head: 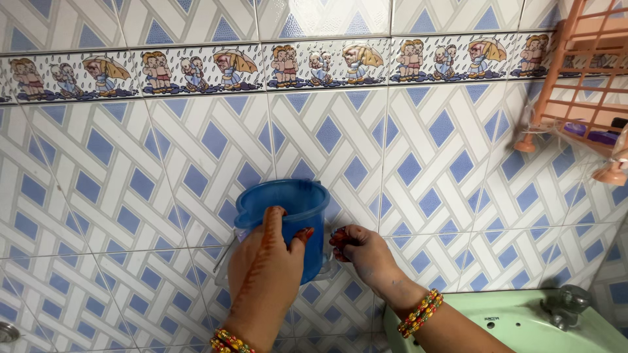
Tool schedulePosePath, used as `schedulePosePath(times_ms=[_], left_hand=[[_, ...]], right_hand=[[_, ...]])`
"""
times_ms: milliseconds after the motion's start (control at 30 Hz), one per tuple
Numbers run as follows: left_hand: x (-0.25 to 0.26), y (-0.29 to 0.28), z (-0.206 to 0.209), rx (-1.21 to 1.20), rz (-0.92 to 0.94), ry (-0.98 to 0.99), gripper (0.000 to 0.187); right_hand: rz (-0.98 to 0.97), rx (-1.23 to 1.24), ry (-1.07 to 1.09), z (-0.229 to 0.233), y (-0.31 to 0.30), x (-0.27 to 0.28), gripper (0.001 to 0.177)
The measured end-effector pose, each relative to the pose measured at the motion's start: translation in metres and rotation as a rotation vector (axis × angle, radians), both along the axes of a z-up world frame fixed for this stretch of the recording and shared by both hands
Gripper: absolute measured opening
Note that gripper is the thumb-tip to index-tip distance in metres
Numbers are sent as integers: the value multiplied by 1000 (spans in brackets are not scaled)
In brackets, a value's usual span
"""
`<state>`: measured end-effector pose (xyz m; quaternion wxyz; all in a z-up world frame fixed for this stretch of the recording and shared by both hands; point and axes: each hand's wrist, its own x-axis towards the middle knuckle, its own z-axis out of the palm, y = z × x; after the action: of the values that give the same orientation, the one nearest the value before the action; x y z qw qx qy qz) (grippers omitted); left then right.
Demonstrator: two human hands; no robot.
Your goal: The person cleans a green ceramic sink and the surrounding wall tiles using a cloth and a scouring pad.
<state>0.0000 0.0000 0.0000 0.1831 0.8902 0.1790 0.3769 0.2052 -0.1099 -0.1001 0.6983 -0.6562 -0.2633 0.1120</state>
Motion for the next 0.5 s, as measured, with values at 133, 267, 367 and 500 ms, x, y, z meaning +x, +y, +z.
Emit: schedulePosePath(times_ms=[133, 267, 367, 500], left_hand=[[0, 2, 1, -21, -39, -148, 46], [1, 1, 2, -66, -47, -194, 42], [1, -3, 4, -116, -52, -198, 42], [3, -6, 8, -110, -53, -210, 38]], right_hand=[[-1, -33, -106, 3, 0, -7, 32], [-37, -147, -161, 3, -5, -14, 26], [-74, -298, -370, -1, -9, -20, 18], [23, -286, -614, -1, -7, -17, 20]])
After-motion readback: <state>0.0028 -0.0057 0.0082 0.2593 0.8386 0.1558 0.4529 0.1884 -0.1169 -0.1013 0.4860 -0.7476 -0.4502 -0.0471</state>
